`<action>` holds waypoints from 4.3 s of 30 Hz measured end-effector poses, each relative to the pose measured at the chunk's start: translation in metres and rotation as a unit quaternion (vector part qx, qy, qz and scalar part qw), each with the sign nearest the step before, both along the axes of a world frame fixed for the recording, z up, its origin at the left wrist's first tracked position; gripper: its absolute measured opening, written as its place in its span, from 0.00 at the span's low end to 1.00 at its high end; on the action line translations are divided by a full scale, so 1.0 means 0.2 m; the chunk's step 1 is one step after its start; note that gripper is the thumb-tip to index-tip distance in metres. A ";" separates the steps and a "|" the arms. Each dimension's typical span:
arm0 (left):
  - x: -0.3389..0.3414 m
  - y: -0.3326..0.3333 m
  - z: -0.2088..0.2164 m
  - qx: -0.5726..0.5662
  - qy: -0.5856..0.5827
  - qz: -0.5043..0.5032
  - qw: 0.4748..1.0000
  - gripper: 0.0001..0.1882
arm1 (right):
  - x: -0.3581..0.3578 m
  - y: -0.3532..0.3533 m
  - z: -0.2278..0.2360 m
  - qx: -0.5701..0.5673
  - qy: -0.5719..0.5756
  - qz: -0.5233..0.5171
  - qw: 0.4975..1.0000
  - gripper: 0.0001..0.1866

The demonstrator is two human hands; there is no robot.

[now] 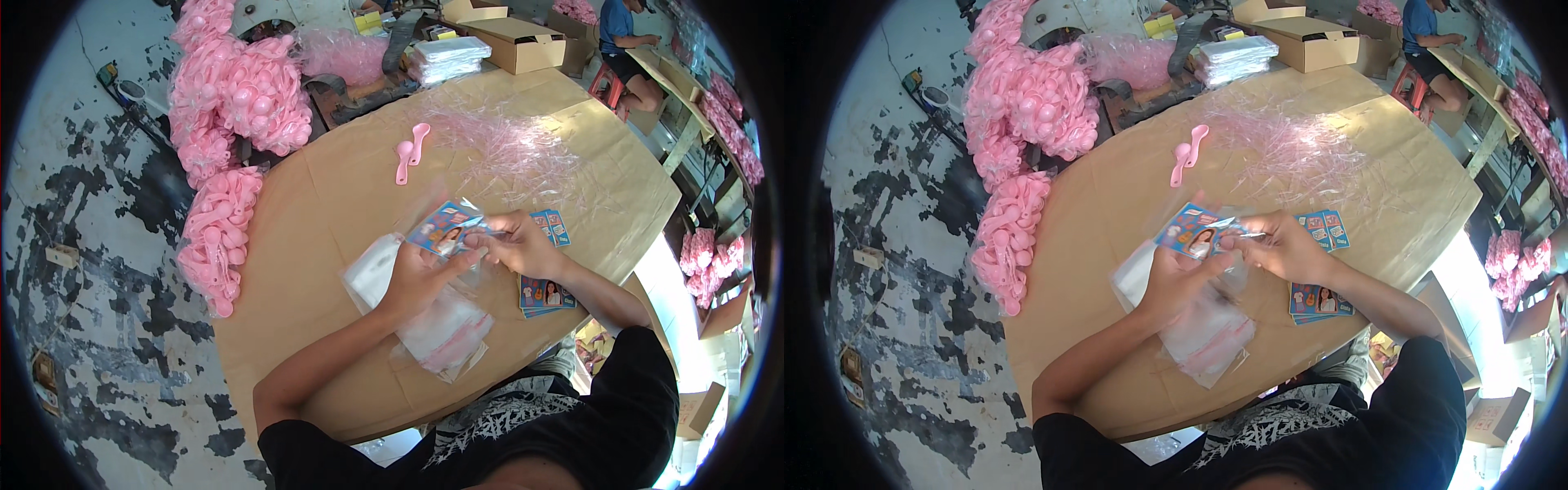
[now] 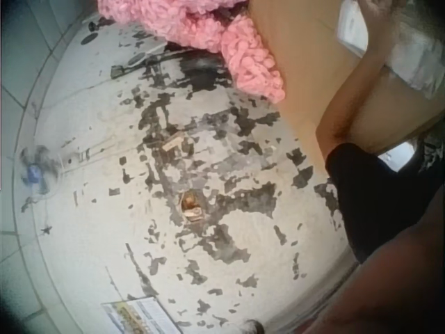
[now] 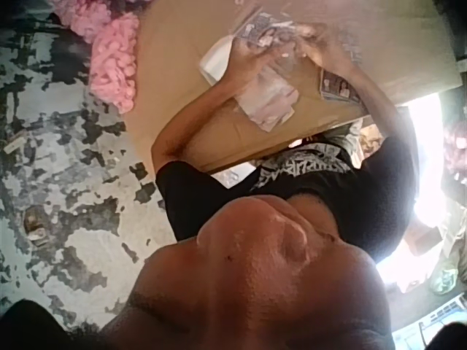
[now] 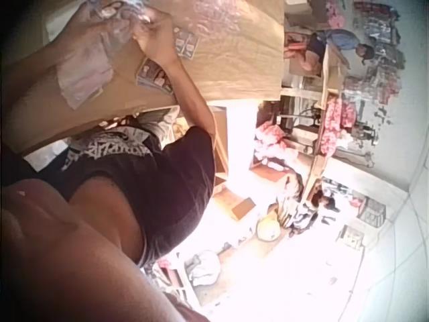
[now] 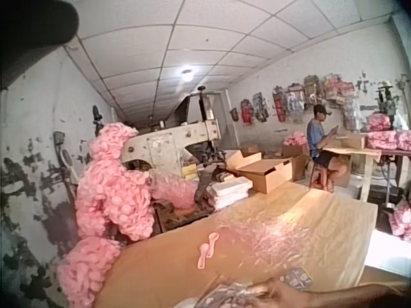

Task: The person places a small card and a pink plastic scoop into clear plastic bags at a work table. They repeat this process multiple times, handling the items one at a time and arranging the filled bags on the table.

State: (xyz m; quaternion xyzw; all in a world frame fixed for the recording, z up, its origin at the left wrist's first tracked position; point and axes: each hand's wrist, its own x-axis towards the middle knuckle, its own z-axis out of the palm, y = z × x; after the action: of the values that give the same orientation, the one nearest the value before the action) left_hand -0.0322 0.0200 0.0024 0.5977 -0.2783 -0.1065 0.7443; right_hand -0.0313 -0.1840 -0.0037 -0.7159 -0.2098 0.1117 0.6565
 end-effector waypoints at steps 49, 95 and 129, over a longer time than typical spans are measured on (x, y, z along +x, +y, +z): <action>0.02 0.04 -0.04 -0.140 0.115 0.116 0.977 0.18 | 0.86 0.11 0.27 -0.415 -0.300 -0.114 0.851 0.15; 0.03 0.02 0.02 -0.121 0.146 0.043 0.981 0.29 | -0.02 -0.30 0.18 -0.106 -0.077 -0.070 0.989 0.14; 0.03 0.02 0.01 -0.136 0.156 0.036 0.978 0.28 | -0.01 -0.08 0.11 -0.045 -0.211 -0.094 0.972 0.07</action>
State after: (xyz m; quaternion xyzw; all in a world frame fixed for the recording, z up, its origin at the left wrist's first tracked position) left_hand -0.0267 0.0248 0.0050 0.4766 -0.1490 -0.1326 0.8562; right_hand -0.0337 -0.1997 0.0178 -0.7685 -0.2705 -0.0949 0.5721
